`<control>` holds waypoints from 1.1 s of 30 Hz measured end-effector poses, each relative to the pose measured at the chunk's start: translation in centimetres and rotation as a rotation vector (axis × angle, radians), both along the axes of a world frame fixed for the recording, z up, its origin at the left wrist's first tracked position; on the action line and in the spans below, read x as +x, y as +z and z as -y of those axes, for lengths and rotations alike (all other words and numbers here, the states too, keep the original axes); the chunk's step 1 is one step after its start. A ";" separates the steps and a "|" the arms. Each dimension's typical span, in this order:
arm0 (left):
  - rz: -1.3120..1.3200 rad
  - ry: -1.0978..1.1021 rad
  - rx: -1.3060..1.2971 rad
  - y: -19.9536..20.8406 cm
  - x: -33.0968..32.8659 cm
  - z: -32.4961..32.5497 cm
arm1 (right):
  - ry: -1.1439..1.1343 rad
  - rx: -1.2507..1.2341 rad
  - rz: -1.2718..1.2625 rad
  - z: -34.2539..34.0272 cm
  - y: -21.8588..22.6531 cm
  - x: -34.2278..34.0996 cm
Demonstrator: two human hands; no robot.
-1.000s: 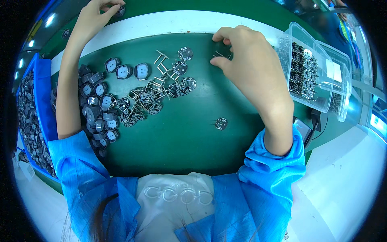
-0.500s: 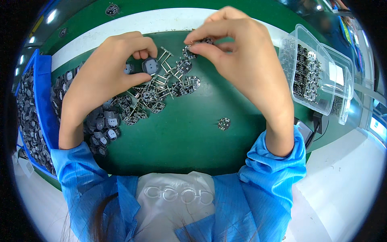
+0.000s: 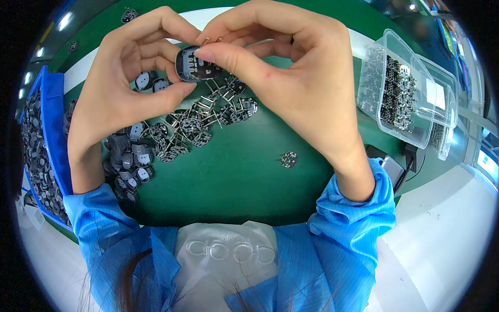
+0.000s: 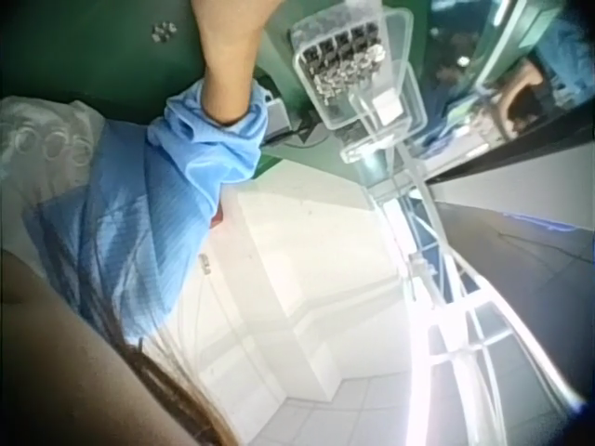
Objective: The person inserts metal pins into grey plastic housings by hand, one by one, on an assembly line.
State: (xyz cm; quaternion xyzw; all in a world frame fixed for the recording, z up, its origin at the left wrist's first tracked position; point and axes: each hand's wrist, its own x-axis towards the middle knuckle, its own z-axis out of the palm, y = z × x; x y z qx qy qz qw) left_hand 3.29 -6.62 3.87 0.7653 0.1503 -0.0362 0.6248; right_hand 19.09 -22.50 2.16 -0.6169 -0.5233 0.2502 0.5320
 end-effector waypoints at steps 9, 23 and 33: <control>0.324 0.120 -0.086 -3.1 0.4 1.2 | -0.176 0.058 0.219 -0.2 -0.1 -1.9; 0.207 0.141 0.013 -2.5 -0.1 1.0 | -0.007 0.182 0.606 -0.9 0.7 -1.2; 0.153 0.069 -0.037 -2.8 -0.3 0.7 | -0.047 0.189 0.714 -1.0 0.5 -1.4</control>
